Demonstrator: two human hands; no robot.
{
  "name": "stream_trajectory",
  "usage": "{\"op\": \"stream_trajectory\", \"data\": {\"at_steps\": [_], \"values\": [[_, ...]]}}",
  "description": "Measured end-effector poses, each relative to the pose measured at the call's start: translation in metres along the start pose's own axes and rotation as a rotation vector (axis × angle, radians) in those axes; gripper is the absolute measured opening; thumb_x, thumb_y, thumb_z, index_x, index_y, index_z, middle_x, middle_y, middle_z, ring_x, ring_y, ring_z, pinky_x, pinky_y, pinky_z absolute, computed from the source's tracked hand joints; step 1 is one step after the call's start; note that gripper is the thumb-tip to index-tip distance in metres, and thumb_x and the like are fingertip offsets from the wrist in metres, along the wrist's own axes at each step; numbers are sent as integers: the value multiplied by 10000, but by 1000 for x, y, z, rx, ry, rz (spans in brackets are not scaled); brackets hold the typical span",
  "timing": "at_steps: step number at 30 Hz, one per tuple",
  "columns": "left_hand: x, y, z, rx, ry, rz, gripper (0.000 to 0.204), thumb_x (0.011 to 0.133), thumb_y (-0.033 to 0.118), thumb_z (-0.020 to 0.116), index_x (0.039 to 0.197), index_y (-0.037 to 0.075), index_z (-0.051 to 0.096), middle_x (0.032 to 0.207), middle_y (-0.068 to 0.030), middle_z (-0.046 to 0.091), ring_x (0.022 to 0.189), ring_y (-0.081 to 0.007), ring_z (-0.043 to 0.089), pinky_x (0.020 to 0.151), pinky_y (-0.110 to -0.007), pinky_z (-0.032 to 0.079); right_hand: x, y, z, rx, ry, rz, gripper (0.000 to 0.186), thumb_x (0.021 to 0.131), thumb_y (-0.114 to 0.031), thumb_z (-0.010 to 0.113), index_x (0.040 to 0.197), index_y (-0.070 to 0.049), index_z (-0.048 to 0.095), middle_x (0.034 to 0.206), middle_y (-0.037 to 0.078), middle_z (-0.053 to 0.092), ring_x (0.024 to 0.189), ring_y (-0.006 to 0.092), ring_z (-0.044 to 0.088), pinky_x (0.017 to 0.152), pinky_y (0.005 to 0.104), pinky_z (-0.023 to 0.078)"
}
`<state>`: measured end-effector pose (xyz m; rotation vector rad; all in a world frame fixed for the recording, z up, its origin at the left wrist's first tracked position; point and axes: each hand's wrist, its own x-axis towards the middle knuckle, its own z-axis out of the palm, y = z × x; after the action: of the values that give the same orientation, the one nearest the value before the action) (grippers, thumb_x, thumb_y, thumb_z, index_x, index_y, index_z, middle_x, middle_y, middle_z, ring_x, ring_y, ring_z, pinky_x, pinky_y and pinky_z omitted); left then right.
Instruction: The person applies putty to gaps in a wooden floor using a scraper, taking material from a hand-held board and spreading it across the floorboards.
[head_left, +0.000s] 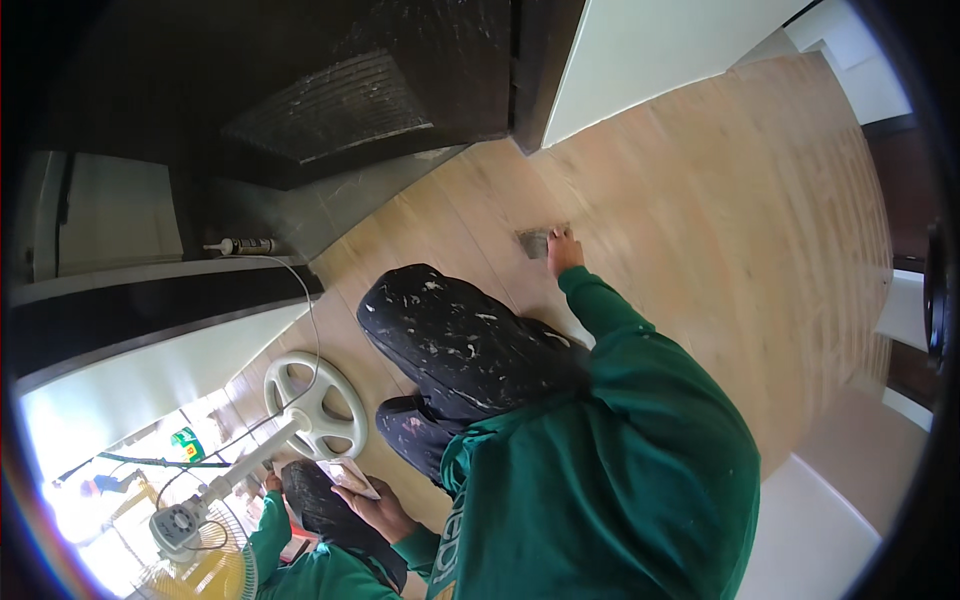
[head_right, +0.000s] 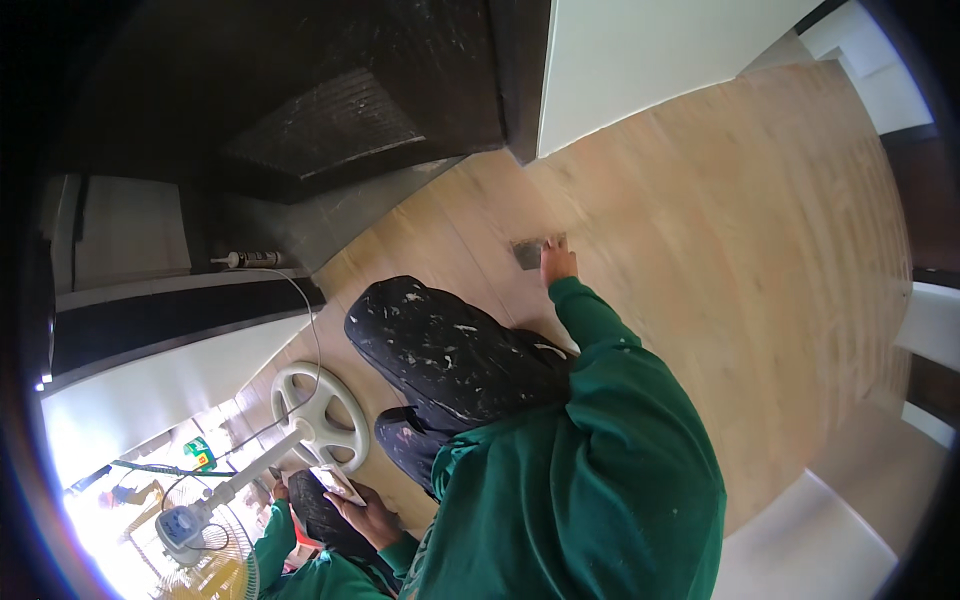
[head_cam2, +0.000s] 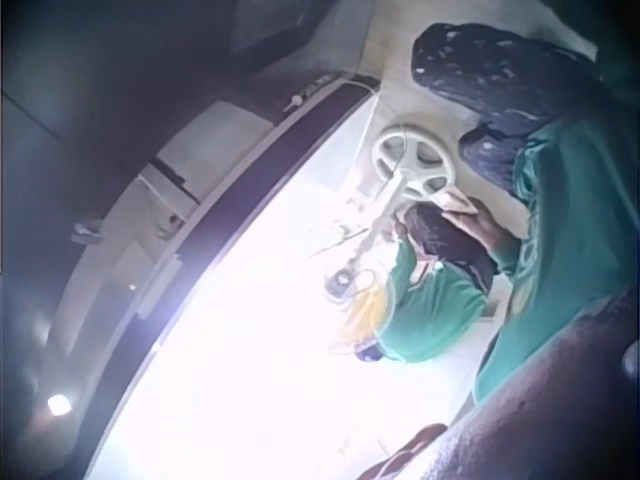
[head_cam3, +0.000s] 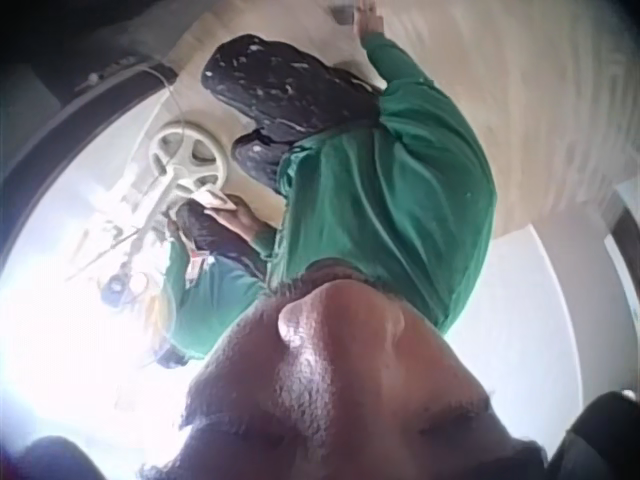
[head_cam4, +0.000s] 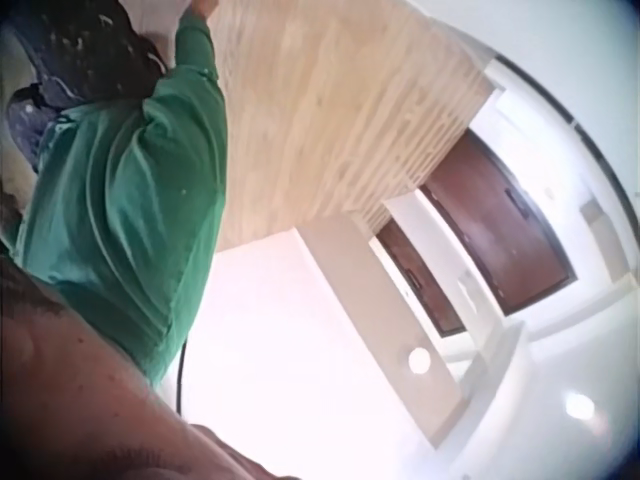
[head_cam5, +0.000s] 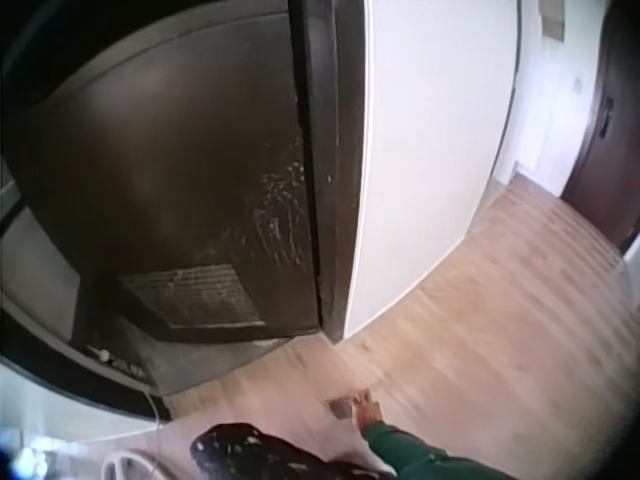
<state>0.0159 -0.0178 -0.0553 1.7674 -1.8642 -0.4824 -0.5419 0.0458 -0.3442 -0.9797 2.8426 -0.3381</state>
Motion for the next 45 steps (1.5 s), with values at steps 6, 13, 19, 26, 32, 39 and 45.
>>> {"op": "stream_trajectory", "data": {"at_steps": [6,13,19,26,32,39,45], "values": [[18,-84,5,-1682,-102,-329,517,1040,84,494,1501,-26,288,1476,-153,449,1240,-202,514,1106,-299,406,-42,13,-2,40,-48,2,332,877,-135,584,1196,-50,626,1259,112,560,1182,323,544,903,474,521],[-1,-33,-2,-243,29,-67,459,1087,188,415,1489,-8,311,1477,-113,449,1246,-200,513,1117,-312,408,-60,3,-54,-59,-165,-49,337,884,-99,554,1210,-70,632,1236,123,583,1214,324,522,1024,484,404],[9,-8,-6,-689,6,-243,448,1095,255,392,1475,20,368,1436,-106,496,1239,-195,532,1119,-320,411,-33,0,-51,123,296,-315,466,865,-85,529,1328,-88,587,1262,131,581,1204,321,514,1040,465,394],[18,2,-19,-699,63,-313,520,1027,159,487,1491,-20,337,1448,-141,490,1271,-210,521,1126,-317,395,74,-25,-46,97,353,-489,479,860,-91,530,1334,-65,593,1256,120,588,1201,305,511,1051,432,397],[12,12,-22,-13,27,-70,840,823,-30,592,1558,-36,184,1451,-181,466,1262,-259,516,1120,-326,380,148,-65,-51,15,374,-542,473,850,-85,542,1318,-64,604,1251,108,593,1185,285,514,1046,414,407],[7,60,-21,-189,-19,-249,802,866,-64,565,1564,18,177,1440,-134,469,1189,-203,538,1074,-312,423,190,-69,-37,-8,233,-294,395,854,-94,545,1234,-84,652,1237,98,605,1198,283,521,981,413,439],[8,37,-18,-320,23,-123,594,997,22,519,1533,32,262,1428,-97,489,1146,-172,554,1017,-288,474,128,-53,-26,-92,159,-181,291,853,-134,591,1126,-104,687,1220,104,612,1252,306,509,944,490,438]]}}
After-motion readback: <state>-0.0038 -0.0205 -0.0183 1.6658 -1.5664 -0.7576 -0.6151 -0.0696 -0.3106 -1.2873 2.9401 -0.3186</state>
